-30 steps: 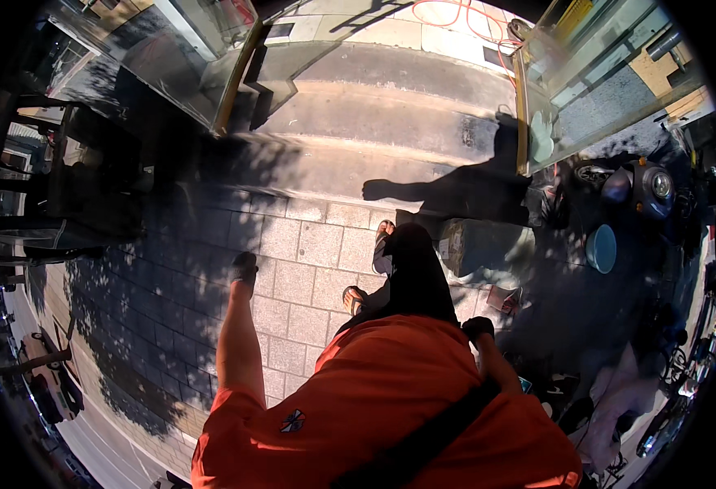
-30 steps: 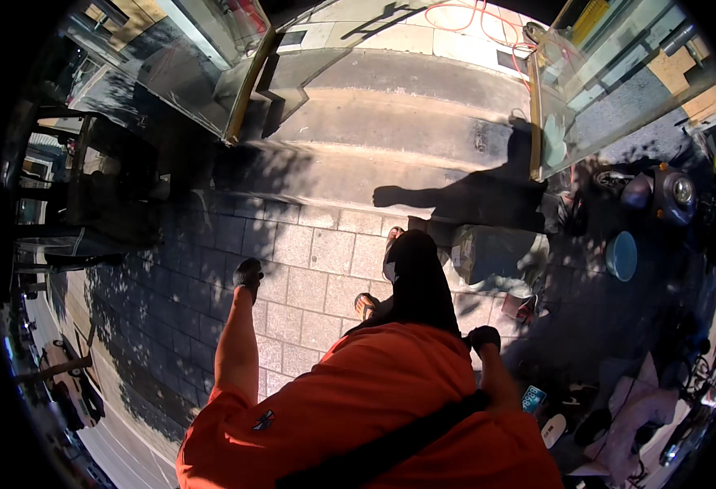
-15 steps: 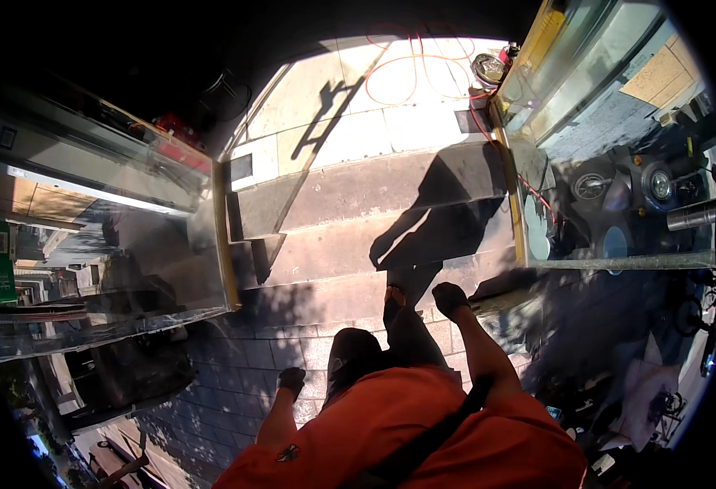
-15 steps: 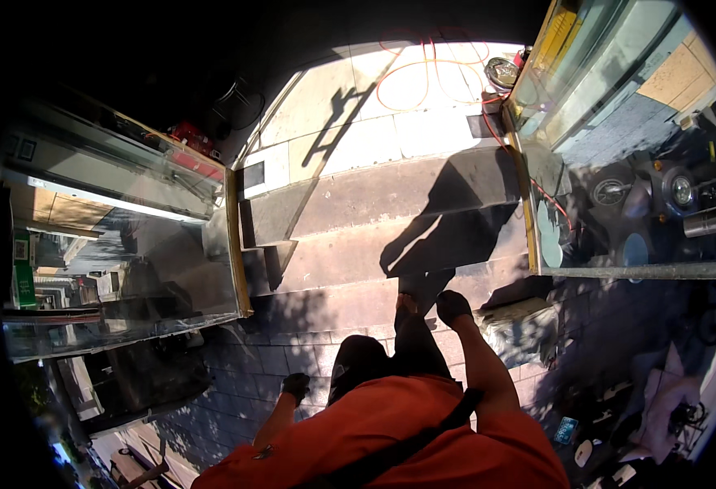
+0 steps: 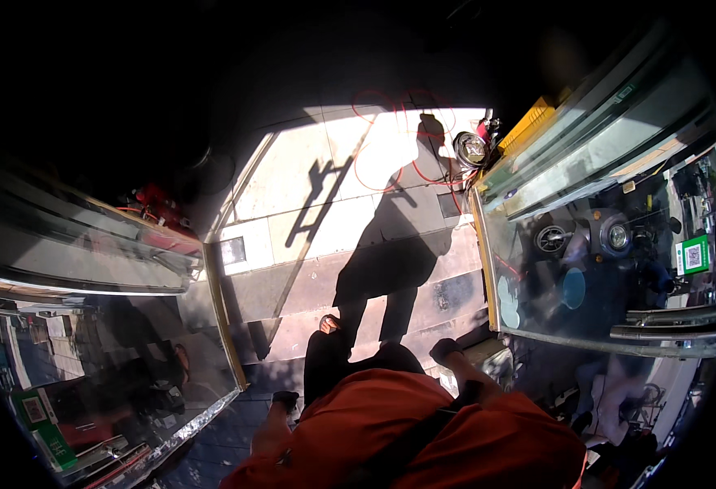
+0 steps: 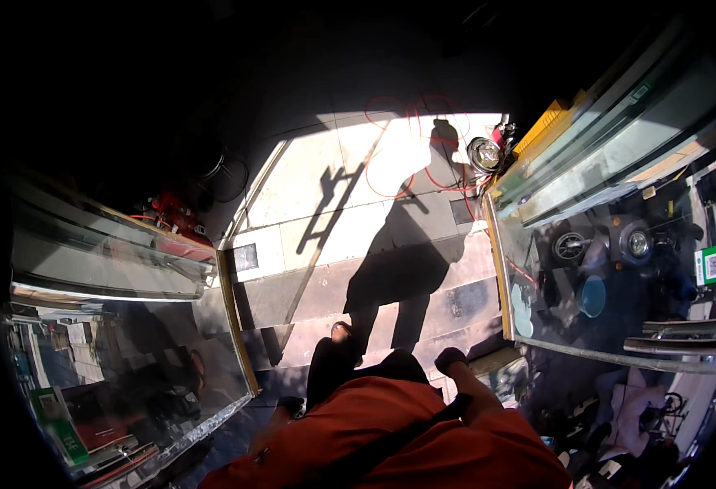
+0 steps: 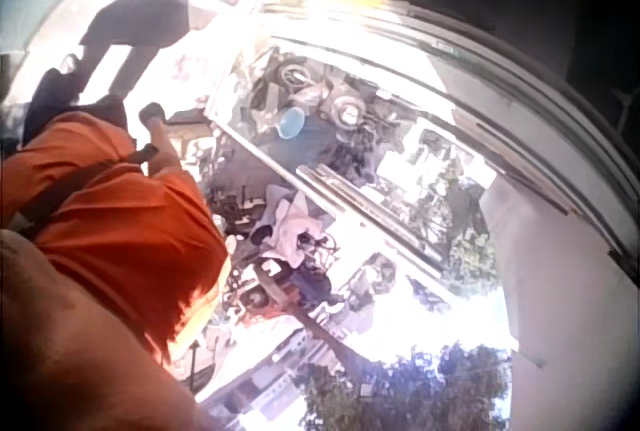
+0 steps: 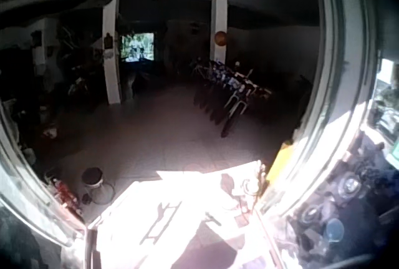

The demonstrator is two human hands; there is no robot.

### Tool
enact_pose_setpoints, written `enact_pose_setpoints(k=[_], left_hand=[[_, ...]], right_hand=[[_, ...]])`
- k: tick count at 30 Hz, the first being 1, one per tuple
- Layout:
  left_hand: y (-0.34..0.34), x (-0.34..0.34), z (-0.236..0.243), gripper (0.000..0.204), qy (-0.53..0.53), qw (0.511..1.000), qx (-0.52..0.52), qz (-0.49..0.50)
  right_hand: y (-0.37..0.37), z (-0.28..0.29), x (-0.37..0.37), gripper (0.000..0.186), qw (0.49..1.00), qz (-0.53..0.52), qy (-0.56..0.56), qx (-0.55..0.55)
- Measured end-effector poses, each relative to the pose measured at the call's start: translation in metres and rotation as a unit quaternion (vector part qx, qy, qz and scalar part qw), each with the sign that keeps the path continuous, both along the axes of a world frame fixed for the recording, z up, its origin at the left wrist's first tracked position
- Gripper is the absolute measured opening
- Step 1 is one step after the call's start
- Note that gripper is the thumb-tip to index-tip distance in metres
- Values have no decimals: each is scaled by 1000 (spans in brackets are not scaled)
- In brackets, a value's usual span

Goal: The person adjusts the handlebars and brake levers on a red bicycle. They then retrieve a yellow tool from a shop and use it to tighten components on the handlebar stem while standing on a sidewalk.

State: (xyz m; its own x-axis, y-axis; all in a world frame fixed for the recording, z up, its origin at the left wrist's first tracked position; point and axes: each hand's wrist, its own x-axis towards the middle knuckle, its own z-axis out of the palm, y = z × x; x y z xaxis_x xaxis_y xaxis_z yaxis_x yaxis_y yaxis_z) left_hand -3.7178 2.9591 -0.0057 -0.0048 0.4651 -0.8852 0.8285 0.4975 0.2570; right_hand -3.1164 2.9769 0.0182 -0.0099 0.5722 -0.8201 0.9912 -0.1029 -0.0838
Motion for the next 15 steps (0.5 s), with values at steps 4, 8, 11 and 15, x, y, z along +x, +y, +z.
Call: enact_pose_setpoints(k=[4, 8, 11, 15], left_hand=[[232, -21, 21, 10, 152, 822, 312, -452], [492, 44, 103, 6, -164, 914, 219, 299], [605, 86, 152, 12, -132, 933, 335, -1], [657, 123, 150, 21, 0, 885, 413, -214]], right_hand=[[-22, 65, 5, 39, 998, -40, 7, -57], [-3, 77, 5, 33, 951, -304, -19, -63], [53, 62, 27, 28, 881, -465, -59, -60], [139, 13, 81, 22, 969, -245, 3, 12]])
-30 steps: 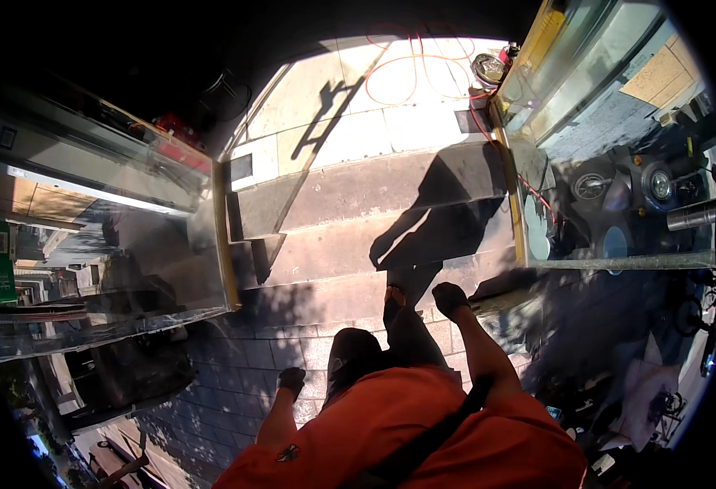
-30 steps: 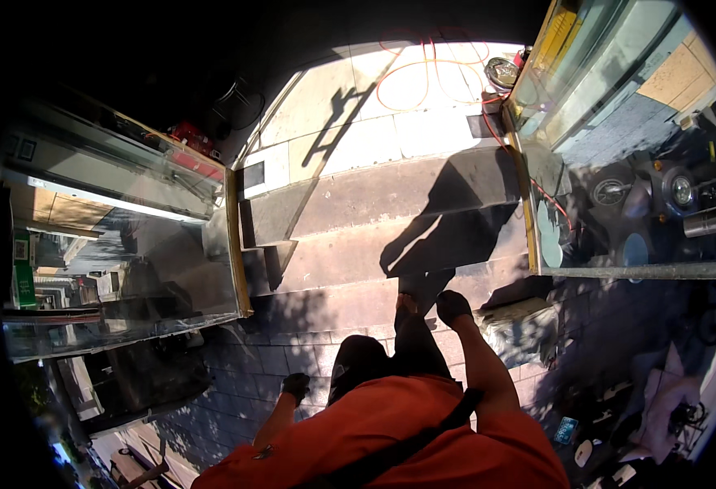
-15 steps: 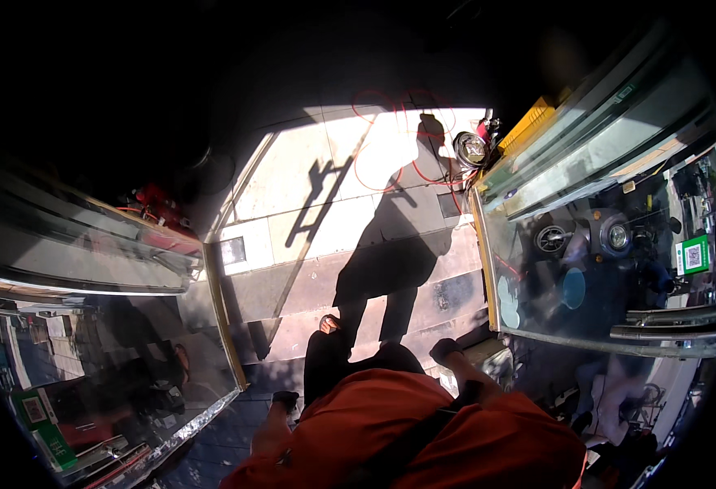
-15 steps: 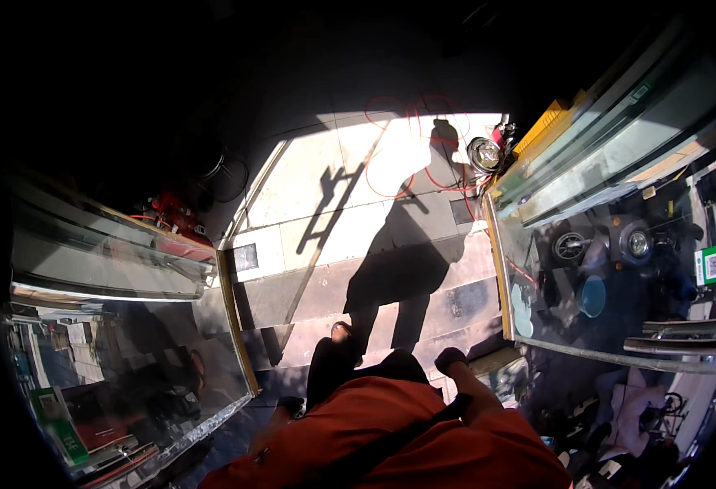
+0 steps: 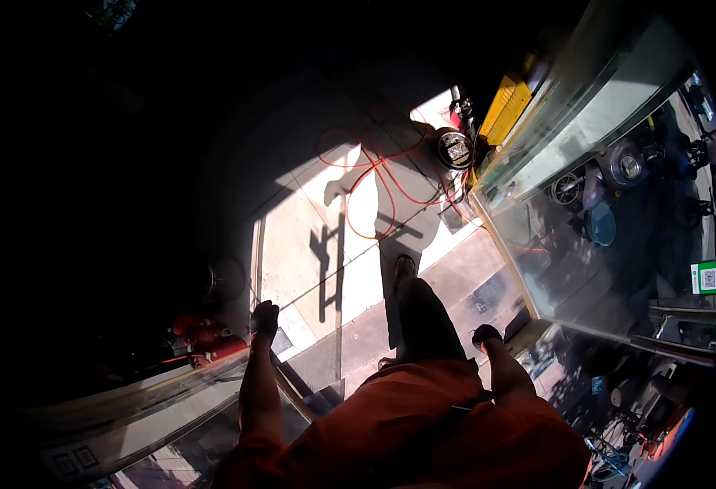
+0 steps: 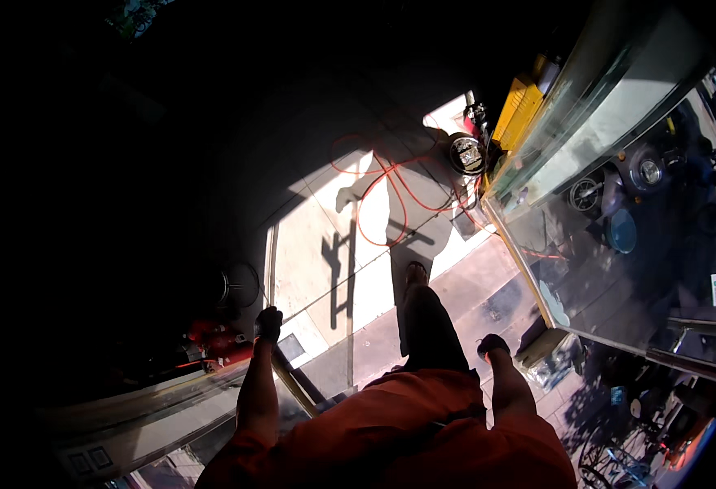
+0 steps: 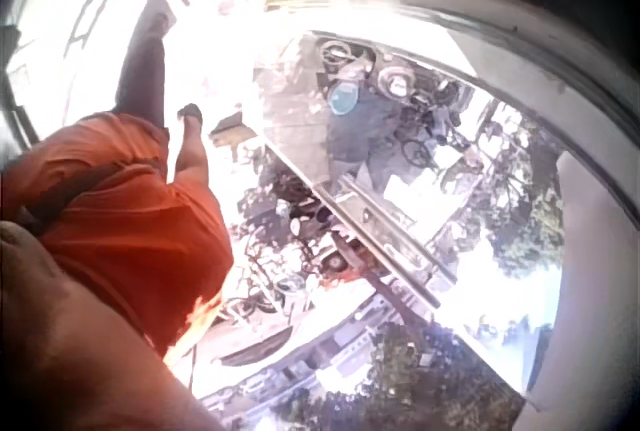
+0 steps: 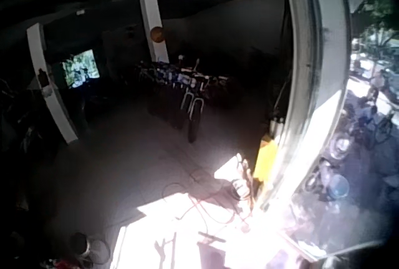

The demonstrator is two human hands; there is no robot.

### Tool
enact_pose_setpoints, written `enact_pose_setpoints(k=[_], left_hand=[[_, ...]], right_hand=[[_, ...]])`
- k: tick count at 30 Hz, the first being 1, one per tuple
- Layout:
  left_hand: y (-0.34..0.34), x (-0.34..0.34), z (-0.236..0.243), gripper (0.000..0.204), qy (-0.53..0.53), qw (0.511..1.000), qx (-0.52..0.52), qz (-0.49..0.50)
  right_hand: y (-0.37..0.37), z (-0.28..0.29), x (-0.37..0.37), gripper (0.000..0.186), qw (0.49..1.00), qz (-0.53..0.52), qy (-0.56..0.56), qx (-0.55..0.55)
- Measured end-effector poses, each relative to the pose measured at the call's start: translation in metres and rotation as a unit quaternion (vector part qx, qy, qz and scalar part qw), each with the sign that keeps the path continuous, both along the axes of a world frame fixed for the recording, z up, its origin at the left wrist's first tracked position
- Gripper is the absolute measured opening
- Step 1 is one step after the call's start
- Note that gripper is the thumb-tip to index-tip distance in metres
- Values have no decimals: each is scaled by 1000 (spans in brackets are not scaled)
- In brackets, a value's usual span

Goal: The person adjusts the handlebars and brake levers on a red bicycle. They then retrieve a yellow tool from a shop and use it to tighten components on the handlebar stem while standing on a sidewalk.

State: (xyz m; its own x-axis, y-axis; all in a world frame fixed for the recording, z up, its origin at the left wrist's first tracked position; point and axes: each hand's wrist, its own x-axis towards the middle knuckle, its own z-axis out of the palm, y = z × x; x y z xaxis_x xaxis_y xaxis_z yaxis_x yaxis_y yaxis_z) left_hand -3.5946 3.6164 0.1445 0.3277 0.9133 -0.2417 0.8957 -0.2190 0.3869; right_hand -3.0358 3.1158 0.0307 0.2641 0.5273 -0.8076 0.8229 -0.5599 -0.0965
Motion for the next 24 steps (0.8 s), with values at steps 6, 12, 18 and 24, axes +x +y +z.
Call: enact_pose_setpoints(k=[6, 12, 18, 24], left_hand=[[-25, 8, 51, 11, 135, 877, -25, -461], [-51, 125, 122, 13, 17, 909, -386, 157], [51, 226, 148, 14, 12, 903, -381, 197], [230, 324, 109, 16, 38, 897, -416, 146]], right_hand=[[213, 90, 55, 26, 977, -119, 35, 175], [357, 177, 139, 12, 887, -25, 85, 453], [488, 181, 222, 8, 891, 61, 65, 446], [532, 174, 313, 13, 910, -13, 6, 415]])
